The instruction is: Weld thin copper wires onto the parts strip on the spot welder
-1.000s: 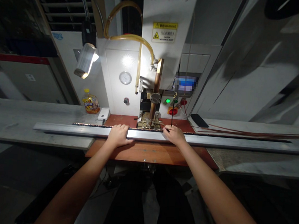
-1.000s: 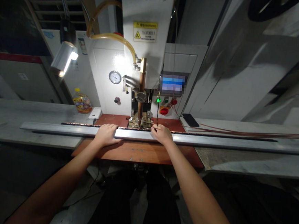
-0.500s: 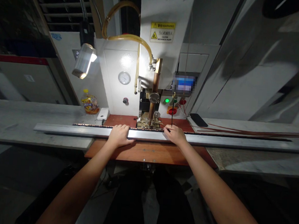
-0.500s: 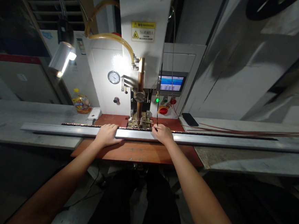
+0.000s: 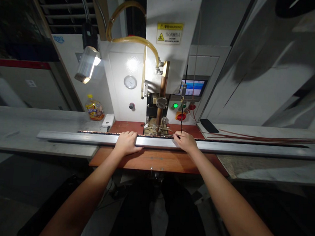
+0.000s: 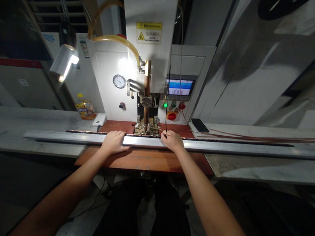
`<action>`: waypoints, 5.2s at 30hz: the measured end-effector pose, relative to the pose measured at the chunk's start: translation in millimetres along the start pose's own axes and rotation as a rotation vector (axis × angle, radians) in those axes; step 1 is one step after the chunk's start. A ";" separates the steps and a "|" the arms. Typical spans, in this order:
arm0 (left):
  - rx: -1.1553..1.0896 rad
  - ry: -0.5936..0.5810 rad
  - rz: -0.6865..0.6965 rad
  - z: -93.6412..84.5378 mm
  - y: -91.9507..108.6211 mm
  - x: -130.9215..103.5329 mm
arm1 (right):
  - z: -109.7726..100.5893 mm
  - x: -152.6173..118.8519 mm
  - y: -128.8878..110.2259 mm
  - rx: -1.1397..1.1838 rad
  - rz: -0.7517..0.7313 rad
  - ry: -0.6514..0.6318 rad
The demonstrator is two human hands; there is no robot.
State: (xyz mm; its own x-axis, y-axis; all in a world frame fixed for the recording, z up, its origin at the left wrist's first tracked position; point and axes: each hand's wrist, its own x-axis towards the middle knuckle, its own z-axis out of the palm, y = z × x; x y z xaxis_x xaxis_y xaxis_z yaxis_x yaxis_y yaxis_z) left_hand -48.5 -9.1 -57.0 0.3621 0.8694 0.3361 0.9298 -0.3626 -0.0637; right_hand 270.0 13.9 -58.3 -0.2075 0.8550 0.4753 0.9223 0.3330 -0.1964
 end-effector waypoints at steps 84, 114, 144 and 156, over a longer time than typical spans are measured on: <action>-0.036 -0.133 0.037 -4.0 -3.1 19.8 | 0.8 16.9 13.6 -0.047 -0.072 -0.097; -0.011 -0.155 0.004 -5.0 -1.8 27.0 | -4.7 26.3 11.8 0.093 0.004 -0.117; -0.043 -0.159 0.032 -6.4 -4.0 27.6 | 6.4 36.9 -23.0 0.004 -0.011 -0.270; -0.374 -0.156 0.102 -16.8 -28.1 22.8 | 3.5 34.6 -26.4 -0.015 0.018 -0.275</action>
State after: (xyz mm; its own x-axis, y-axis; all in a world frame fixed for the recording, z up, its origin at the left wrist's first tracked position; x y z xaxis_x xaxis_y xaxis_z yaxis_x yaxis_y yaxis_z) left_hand -67.5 15.3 -31.7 0.4833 0.8530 0.1971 0.8110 -0.5210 0.2664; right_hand 237.3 36.1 -39.7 -0.2699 0.9373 0.2207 0.9310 0.3125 -0.1886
